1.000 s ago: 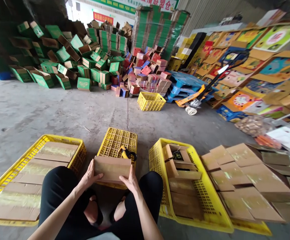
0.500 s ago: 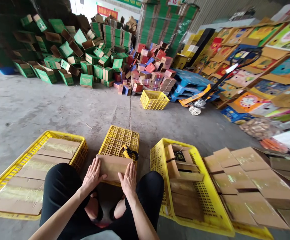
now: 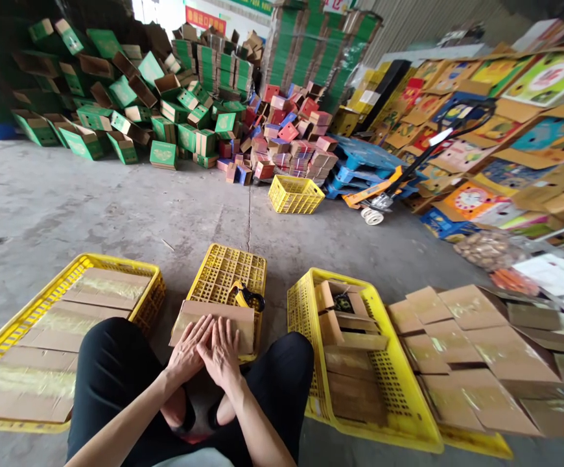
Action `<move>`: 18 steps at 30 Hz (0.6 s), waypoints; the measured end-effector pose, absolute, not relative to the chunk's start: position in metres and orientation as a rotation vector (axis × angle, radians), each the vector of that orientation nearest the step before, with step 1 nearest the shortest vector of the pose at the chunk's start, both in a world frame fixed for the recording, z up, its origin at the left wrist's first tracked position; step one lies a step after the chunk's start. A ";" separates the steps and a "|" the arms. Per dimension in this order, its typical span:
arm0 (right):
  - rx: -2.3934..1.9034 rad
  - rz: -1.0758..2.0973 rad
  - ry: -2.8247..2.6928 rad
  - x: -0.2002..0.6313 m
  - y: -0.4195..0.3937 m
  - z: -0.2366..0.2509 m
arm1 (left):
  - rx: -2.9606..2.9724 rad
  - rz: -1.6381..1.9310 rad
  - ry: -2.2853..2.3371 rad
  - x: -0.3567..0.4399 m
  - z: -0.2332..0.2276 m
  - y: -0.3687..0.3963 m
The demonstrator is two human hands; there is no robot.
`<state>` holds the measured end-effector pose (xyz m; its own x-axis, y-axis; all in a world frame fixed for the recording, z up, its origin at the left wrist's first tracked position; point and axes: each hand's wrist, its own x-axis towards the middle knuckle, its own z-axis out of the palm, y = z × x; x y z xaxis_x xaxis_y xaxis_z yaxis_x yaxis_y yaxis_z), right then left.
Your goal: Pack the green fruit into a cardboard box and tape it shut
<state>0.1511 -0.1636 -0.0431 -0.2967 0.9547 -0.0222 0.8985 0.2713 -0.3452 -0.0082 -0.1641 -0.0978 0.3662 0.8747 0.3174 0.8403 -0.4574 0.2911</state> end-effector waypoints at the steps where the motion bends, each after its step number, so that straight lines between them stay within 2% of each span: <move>1: -1.714 0.445 -2.356 0.156 -0.162 -0.043 | 2.513 0.669 1.595 -0.014 -0.096 -0.163; 7: -1.923 0.286 -2.258 0.215 -0.143 -0.045 | 2.279 0.736 1.816 -0.052 -0.089 -0.159; 10: -1.873 0.220 -2.244 0.236 -0.147 -0.056 | 2.249 0.740 1.862 -0.059 -0.091 -0.160; 14: -1.792 0.091 -2.193 0.224 -0.172 -0.074 | 2.250 0.776 1.921 -0.035 -0.095 -0.169; 18: -1.790 0.096 -2.167 0.191 -0.197 -0.080 | 2.418 0.833 1.816 0.004 -0.098 -0.191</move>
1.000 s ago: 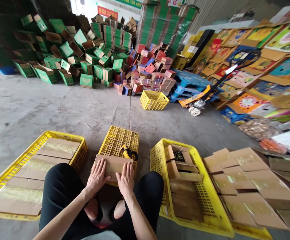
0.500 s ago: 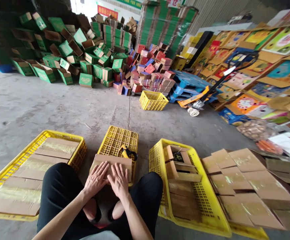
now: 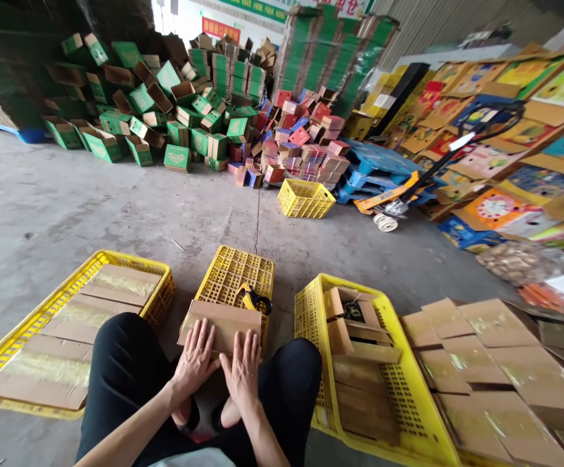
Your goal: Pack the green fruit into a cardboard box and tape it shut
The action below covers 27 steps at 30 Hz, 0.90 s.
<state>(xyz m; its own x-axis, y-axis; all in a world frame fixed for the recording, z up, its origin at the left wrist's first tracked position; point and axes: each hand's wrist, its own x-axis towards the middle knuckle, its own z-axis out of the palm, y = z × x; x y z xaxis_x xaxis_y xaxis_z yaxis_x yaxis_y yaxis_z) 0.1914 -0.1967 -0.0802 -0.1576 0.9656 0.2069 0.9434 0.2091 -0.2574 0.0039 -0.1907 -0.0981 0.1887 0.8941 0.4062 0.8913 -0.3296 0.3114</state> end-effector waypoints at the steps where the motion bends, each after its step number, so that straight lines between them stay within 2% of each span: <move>1: -1.782 0.116 -2.163 0.185 -0.202 -0.080 | 2.441 0.838 1.783 0.011 -0.099 -0.197; 8: -1.655 0.246 -2.223 0.181 -0.214 -0.063 | 2.538 0.726 1.604 0.011 -0.108 -0.214; 15: -1.641 0.265 -2.291 0.177 -0.194 -0.042 | 2.512 0.706 1.633 0.009 -0.099 -0.199; 27: -1.734 0.256 -2.370 0.183 -0.171 -0.052 | 2.490 0.729 1.755 -0.022 -0.088 -0.179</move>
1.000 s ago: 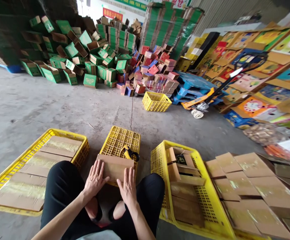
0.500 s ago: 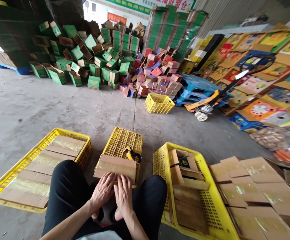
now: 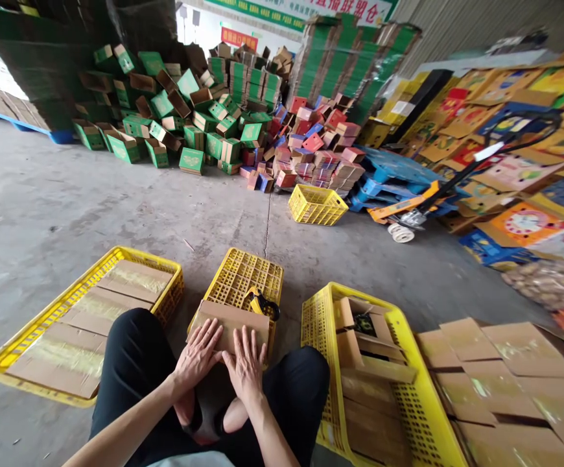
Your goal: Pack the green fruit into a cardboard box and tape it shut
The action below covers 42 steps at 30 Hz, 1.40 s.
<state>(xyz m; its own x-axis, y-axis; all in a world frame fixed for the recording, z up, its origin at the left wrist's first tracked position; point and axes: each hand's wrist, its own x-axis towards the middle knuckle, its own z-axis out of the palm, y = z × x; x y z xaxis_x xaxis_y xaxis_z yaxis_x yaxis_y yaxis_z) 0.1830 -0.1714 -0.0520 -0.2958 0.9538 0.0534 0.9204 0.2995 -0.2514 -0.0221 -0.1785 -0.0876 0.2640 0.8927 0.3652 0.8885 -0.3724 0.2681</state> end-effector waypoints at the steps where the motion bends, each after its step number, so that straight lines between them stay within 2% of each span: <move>1: -1.746 0.265 -2.362 0.179 -0.170 -0.052 | 2.479 0.734 1.770 -0.020 -0.088 -0.178; 7: -1.744 0.308 -2.381 0.178 -0.158 -0.053 | 2.434 0.733 1.791 -0.022 -0.088 -0.167; 13: -1.819 0.117 -2.302 0.212 -0.151 -0.064 | 2.279 0.808 1.948 -0.045 -0.091 -0.165; 19: -1.968 -0.033 -2.156 0.177 -0.156 -0.075 | 2.291 0.894 2.101 -0.012 -0.098 -0.161; 24: -1.909 0.070 -2.308 0.157 -0.158 -0.083 | 2.425 0.833 1.945 0.012 -0.100 -0.162; 31: -1.785 0.154 -2.334 0.172 -0.157 -0.072 | 2.482 0.669 1.868 -0.011 -0.088 -0.162; 36: -1.794 0.214 -2.124 0.206 -0.161 -0.075 | 2.347 0.713 1.978 -0.034 -0.093 -0.165; 42: -1.706 0.455 -1.746 0.228 -0.162 -0.092 | 2.104 0.773 2.006 -0.038 -0.102 -0.162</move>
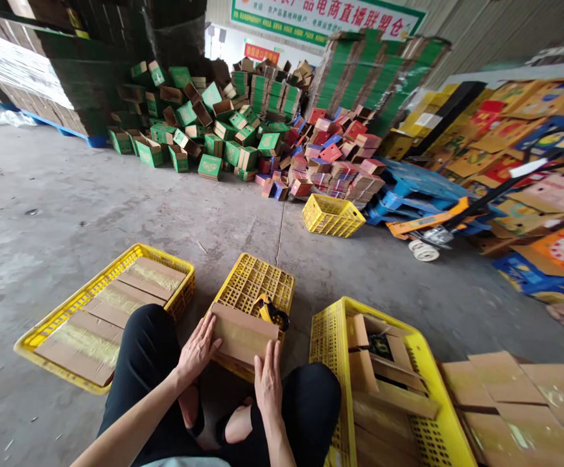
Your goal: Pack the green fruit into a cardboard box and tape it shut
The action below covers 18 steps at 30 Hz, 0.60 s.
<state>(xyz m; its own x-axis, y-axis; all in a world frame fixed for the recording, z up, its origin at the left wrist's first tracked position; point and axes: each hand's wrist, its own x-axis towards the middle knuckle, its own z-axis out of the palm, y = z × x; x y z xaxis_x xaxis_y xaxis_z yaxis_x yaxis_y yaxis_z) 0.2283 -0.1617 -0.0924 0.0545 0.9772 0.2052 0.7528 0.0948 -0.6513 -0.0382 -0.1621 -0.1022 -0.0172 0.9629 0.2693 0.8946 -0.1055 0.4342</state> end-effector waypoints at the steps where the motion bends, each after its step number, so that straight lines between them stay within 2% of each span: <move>1: -1.712 0.497 -1.684 0.229 -0.158 -0.094 | 2.040 0.755 2.000 -0.037 -0.100 -0.159; 8: -1.915 0.918 -1.349 0.234 -0.126 -0.072 | 1.519 0.539 1.974 -0.034 -0.071 -0.135; 18: -1.901 0.956 -1.351 0.229 -0.146 -0.029 | 1.261 0.574 1.965 -0.036 -0.046 -0.132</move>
<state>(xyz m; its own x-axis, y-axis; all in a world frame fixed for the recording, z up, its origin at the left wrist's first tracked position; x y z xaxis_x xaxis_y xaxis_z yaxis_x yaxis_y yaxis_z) 0.2286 -0.1457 -0.0292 0.2181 0.9537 -0.2069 0.5126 -0.2923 -0.8073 -0.0361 -0.1321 -0.0462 -0.2616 0.9066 -0.3310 0.5856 0.4218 0.6922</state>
